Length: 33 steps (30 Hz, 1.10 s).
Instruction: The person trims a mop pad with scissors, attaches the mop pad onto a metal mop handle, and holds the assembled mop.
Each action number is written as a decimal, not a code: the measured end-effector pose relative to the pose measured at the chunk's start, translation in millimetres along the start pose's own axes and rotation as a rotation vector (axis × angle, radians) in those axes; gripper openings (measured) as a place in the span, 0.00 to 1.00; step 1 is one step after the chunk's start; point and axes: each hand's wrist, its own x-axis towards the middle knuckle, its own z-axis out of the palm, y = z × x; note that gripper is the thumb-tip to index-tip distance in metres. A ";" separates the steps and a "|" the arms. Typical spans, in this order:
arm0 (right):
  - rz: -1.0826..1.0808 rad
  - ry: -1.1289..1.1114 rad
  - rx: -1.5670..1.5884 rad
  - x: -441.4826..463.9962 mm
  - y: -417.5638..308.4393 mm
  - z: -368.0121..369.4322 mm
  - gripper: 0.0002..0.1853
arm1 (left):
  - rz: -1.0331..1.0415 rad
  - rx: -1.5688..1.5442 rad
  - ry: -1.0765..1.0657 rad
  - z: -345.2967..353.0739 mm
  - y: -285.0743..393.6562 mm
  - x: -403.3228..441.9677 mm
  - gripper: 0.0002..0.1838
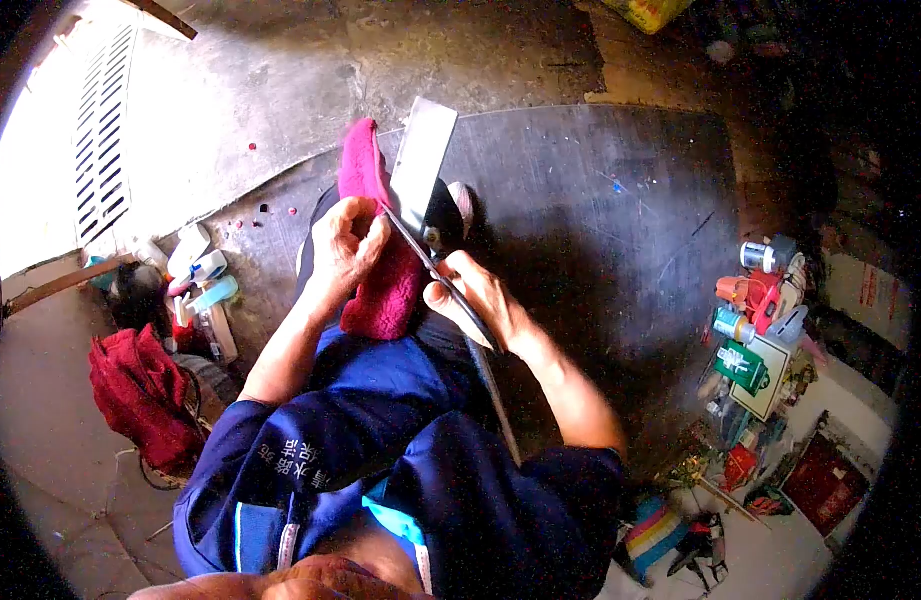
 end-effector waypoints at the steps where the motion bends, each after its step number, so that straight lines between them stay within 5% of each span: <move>1: -0.018 0.012 -0.020 0.8 -0.6 1.0 0.29 | 0.026 -0.001 0.005 -0.4 0.8 0.4 0.07; 8: -0.094 0.203 -0.082 8.3 -10.5 21.9 0.25 | 0.121 0.028 0.009 0.6 -0.2 -0.6 0.09; 20: 0.082 0.115 -0.193 13.3 -28.4 15.7 0.30 | 0.158 -0.013 0.007 -2.0 0.6 -4.2 0.07; 33: 0.004 0.145 -0.191 11.4 -24.0 22.4 0.27 | 0.284 -0.054 0.059 -2.2 -2.4 -3.9 0.05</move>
